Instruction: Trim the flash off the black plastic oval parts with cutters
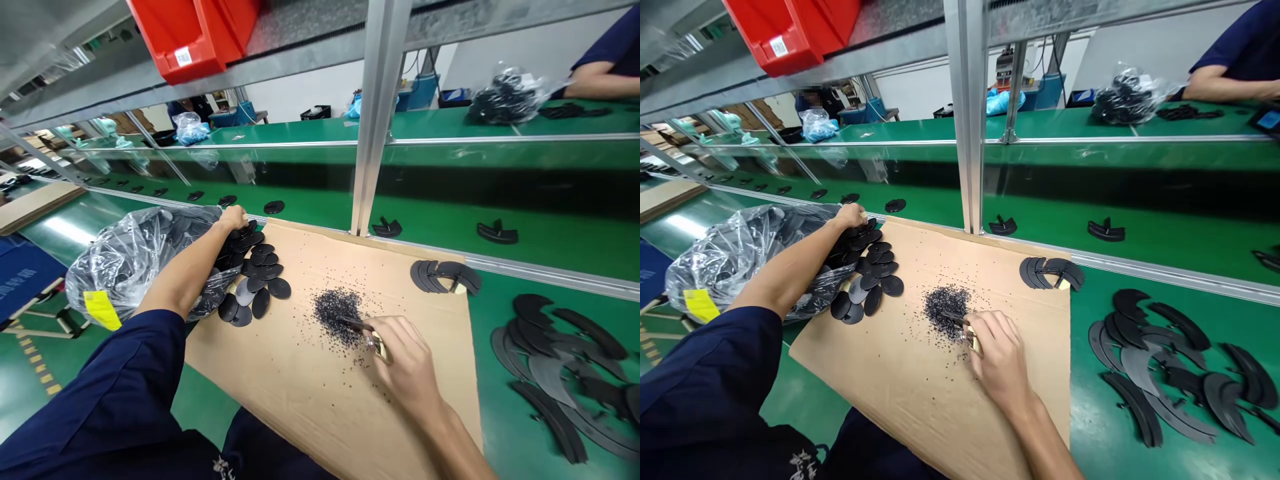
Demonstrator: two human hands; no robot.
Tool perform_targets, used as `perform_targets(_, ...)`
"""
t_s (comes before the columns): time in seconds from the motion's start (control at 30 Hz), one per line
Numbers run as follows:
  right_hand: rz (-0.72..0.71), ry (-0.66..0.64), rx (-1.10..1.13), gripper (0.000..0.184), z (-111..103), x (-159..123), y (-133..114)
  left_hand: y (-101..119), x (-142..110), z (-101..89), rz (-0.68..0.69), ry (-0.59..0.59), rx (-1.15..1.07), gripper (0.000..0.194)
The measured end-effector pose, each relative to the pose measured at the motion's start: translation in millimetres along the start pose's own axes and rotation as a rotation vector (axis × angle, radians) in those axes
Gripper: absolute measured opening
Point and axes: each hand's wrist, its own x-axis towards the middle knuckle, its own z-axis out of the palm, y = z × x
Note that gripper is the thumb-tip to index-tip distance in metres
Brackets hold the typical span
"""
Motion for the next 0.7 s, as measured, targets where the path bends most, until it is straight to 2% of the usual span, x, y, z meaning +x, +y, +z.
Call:
perform_targets(0.17, 0.013, -0.016, 0.024, 0.032, -0.2, 1.2, 0.8, -0.4, -17.5, -17.8, 0.123, -0.007, -0.029, 0.031)
perform_targets(0.3, 0.017, -0.003, 0.053, 0.026, 2.6, 3.2, 1.6, -0.1, -37.8, -43.1, 0.276, 0.015, -0.075, 0.026)
perform_targets(0.4, 0.104, 0.029, 0.128, 0.018, 1.9, 5.4, -4.0, 9.4, -66.3, -60.8, 0.4, 0.027, -0.127, 0.033)
perform_targets(0.47, 0.241, 0.054, 0.215, 0.008, -1.1, 7.5, -10.6, 23.0, -98.2, -64.6, 0.528, 0.075, -0.238, 0.032)
perform_targets(0.5, 0.325, 0.064, 0.268, 0.006, -2.8, 8.7, -13.9, 31.9, -117.9, -63.0, 0.611, 0.115, -0.33, 0.03)
perform_targets(0.6, 0.576, 0.083, 0.455, 0.031, -6.2, 12.1, -19.8, 63.6, -182.6, -43.0, 0.858, 0.232, -0.654, 0.024)
perform_targets(0.63, 0.645, 0.087, 0.524, 0.036, -6.2, 12.9, -20.2, 74.9, -202.6, -31.8, 0.943, 0.242, -0.763, 0.021)
perform_targets(0.7, 0.759, 0.097, 0.654, 0.04, -4.9, 13.7, -19.7, 97.4, -234.9, -4.4, 1.03, 0.16, -0.994, 0.016)
